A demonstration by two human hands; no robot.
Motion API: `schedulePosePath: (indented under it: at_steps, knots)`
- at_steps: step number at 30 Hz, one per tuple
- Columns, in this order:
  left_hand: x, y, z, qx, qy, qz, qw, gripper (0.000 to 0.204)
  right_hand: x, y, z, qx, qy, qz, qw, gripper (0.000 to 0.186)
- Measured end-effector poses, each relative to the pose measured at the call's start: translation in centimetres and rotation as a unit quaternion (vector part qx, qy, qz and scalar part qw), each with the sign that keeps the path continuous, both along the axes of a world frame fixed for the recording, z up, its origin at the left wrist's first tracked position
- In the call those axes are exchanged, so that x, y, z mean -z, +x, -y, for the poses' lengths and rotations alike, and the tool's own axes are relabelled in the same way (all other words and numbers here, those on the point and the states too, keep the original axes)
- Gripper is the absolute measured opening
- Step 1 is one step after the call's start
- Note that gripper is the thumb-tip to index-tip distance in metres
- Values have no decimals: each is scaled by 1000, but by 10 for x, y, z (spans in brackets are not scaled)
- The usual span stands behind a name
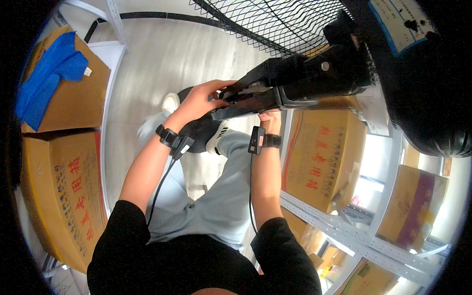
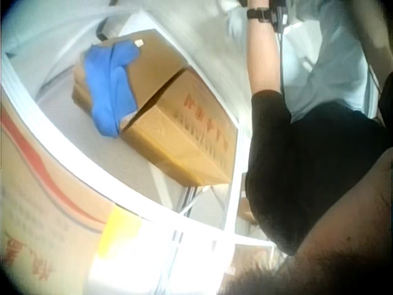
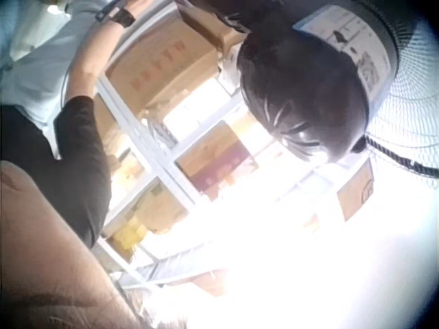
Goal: The person sits on the floor and uses a screwdriver to connect wires inside the base of a standing fan. They then close the fan's base cover and adjust the fan's position.
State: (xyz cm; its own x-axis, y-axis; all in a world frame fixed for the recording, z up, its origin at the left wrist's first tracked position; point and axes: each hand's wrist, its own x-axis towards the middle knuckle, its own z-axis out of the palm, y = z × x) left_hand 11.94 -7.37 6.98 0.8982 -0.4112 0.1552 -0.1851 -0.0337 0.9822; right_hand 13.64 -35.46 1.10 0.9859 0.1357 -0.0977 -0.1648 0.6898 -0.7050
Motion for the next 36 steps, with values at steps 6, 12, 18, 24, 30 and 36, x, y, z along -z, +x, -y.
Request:
schedulePosePath:
  at_steps: [6, 12, 18, 24, 30, 36]
  knots:
    - [3, -2, 0, -45, -4, 33, 998, 58, 2, 7, -7, -9, -27, 19, 999, 52]
    - [2, -7, 12, -54, -13, 39, 998, 56, 13, 8, 35, -15, -78, 4, 997, 65]
    - [4, -11, 0, -78, -11, 36, 996, 54, -12, 16, -4, -76, -96, -31, 992, 64]
    - [1, -12, 9, -65, -30, 37, 997, 53, -18, 0, 12, -19, -74, -13, 997, 61]
    - [5, -12, 6, -65, -34, 37, 997, 52, 3, 0, 8, -2, -46, 7, 999, 59]
    - [5, -14, 4, -55, -45, 33, 997, 52, -15, -11, -3, -49, 22, 14, 998, 47]
